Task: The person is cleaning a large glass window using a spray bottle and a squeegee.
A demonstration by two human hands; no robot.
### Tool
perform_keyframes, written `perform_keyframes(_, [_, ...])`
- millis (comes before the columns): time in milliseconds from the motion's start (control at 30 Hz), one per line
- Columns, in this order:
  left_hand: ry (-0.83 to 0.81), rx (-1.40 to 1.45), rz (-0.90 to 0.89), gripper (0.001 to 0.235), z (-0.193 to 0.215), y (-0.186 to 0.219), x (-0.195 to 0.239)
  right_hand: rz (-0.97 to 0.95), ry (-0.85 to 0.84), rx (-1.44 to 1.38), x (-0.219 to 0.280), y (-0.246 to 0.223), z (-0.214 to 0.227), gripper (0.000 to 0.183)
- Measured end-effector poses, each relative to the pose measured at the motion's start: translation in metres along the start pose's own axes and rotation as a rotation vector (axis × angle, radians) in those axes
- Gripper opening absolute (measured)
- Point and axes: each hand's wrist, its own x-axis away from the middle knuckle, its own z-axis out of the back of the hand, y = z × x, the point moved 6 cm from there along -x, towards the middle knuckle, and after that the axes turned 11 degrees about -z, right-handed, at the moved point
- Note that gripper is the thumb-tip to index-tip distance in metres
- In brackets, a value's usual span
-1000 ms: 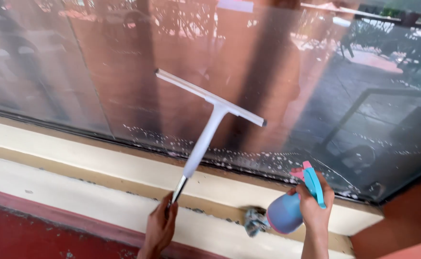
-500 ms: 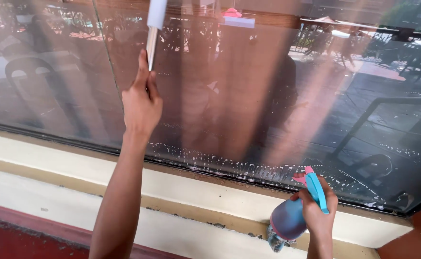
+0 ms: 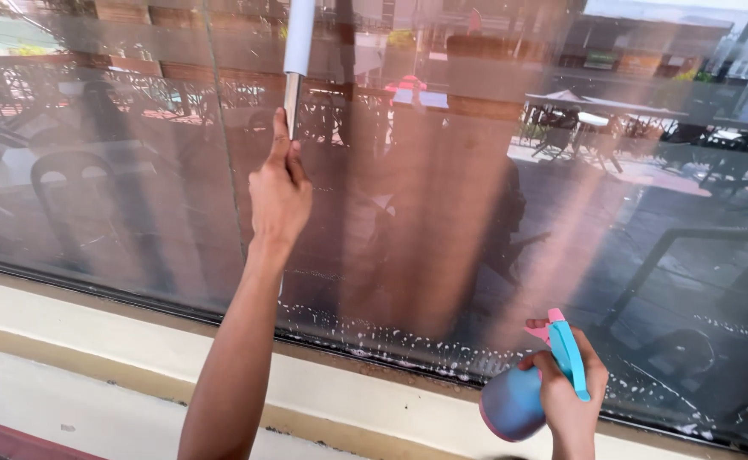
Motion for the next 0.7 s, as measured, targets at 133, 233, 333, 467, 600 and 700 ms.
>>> perform_keyframes(133, [-0.013, 0.006, 0.007, 0.055, -0.008, 0.000, -0.004, -0.025, 0.000, 0.034, 0.004, -0.007, -0.007, 0.049])
perform_keyframes(233, [-0.062, -0.016, 0.035, 0.055, -0.009, 0.005, -0.007, -0.050, -0.003, 0.076, 0.004, -0.004, -0.008, 0.050])
perform_keyframes(333, [-0.093, -0.039, 0.058, 0.055, 0.000, 0.014, -0.010, -0.034, -0.015, -0.002, 0.000, 0.007, -0.009, 0.048])
perform_keyframes(467, [-0.069, -0.007, 0.044, 0.055, 0.003, 0.017, 0.001, -0.040, -0.020, 0.018, 0.002, 0.003, -0.014, 0.050])
perform_keyframes(600, [-0.086, -0.016, 0.068, 0.060, -0.002, 0.007, 0.019, -0.026, -0.029, 0.046, 0.000, 0.000, -0.024, 0.049])
perform_keyframes(700, [-0.124, -0.032, 0.111, 0.060, -0.005, -0.001, 0.040, -0.018, -0.050, 0.058, -0.001, 0.009, -0.030, 0.049])
